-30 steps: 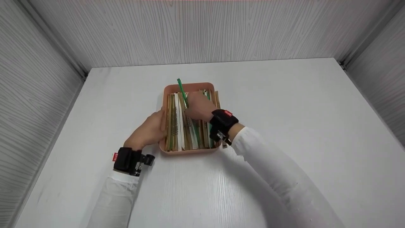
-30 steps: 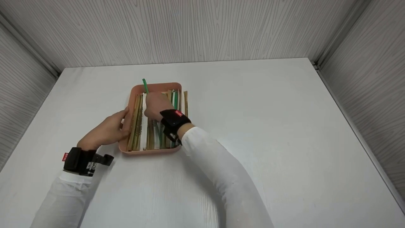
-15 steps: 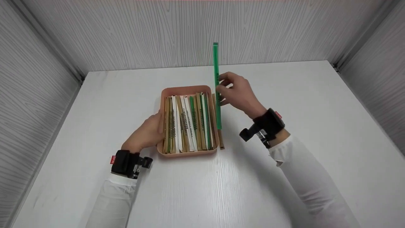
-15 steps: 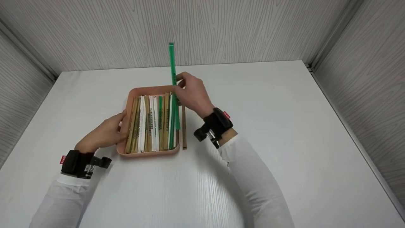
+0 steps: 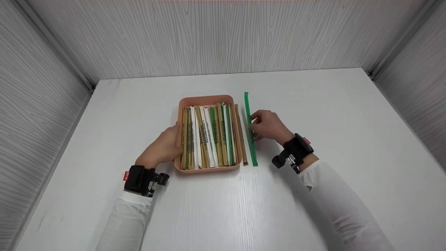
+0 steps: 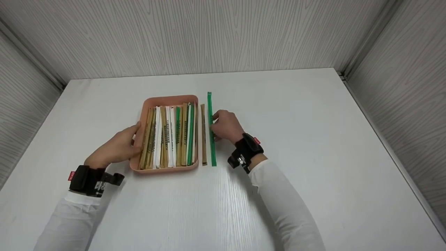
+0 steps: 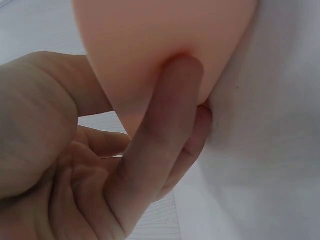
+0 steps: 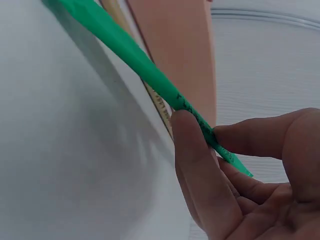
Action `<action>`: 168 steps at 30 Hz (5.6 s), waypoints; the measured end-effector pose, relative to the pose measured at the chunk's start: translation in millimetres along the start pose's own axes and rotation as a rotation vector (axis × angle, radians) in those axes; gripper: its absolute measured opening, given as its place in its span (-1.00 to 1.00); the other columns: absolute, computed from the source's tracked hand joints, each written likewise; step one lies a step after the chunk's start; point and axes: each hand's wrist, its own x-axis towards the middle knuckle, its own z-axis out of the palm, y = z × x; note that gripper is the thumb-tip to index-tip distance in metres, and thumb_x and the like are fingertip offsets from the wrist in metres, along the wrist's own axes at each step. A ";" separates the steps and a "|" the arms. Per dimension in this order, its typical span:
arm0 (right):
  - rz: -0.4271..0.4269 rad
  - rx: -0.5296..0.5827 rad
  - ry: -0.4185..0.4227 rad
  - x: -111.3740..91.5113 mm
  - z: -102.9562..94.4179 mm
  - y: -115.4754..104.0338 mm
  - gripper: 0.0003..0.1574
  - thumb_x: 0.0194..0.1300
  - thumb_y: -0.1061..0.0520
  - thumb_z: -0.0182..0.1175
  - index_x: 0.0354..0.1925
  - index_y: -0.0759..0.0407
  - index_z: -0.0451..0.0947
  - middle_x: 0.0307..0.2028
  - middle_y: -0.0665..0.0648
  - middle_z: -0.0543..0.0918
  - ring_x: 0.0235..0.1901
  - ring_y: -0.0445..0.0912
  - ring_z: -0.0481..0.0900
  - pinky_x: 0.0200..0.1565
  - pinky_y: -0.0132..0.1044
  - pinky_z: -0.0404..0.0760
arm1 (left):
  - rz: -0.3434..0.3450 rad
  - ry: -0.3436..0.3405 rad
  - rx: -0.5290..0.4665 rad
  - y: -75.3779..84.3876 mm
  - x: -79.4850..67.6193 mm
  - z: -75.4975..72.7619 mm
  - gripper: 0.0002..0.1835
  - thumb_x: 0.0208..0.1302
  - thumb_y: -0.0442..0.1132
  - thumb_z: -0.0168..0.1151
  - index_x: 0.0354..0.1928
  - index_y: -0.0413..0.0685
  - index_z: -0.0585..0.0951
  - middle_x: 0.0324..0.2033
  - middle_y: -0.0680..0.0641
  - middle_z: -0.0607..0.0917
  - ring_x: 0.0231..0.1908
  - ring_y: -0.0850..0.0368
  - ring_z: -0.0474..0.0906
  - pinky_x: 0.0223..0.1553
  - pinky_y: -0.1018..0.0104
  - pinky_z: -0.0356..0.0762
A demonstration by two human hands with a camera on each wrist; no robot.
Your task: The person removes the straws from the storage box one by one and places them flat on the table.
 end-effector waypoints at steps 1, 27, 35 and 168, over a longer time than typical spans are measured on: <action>0.010 -0.021 -0.013 1.1 2.9 1.1 -0.48 0.39 0.25 0.16 0.26 0.45 0.47 -0.14 0.33 0.67 -0.41 -0.05 0.74 -0.31 -0.17 0.76 | 0.000 0.001 0.000 -0.1 0.0 0.1 -0.30 0.34 -0.37 0.32 0.46 -0.38 0.30 -0.04 -0.27 0.64 -0.12 -0.10 0.59 -0.11 0.09 0.55; 0.055 -0.259 0.030 17.5 24.5 -1.3 -0.55 0.33 0.27 0.15 0.16 0.43 0.56 -0.24 0.28 0.72 -0.51 -0.09 0.69 -0.47 -0.33 0.62 | -0.033 -0.011 -0.017 -1.9 0.1 1.6 -0.07 0.25 -0.51 0.30 0.60 -0.35 0.07 0.23 -0.38 0.51 0.15 -0.23 0.49 0.23 -0.10 0.45; 0.032 -0.224 0.028 17.0 30.3 -3.5 -0.53 0.32 0.29 0.14 0.17 0.44 0.54 -0.23 0.29 0.72 -0.48 -0.06 0.73 -0.45 -0.31 0.65 | -0.050 -0.009 0.008 -0.6 0.2 0.3 -0.04 0.29 -0.42 0.34 0.61 -0.40 0.02 0.27 -0.41 0.48 0.16 -0.22 0.48 0.22 -0.10 0.46; -0.321 -0.555 -0.070 30.4 80.5 -109.2 -0.81 0.34 0.36 0.11 -0.39 0.15 0.52 -0.61 -0.03 0.21 -0.62 -0.18 0.12 -0.50 -0.32 0.16 | -0.059 -0.015 0.015 -4.5 -3.2 -1.1 -0.25 0.29 -0.47 0.31 0.49 -0.37 0.27 0.01 -0.28 0.60 -0.04 -0.11 0.57 0.06 0.01 0.56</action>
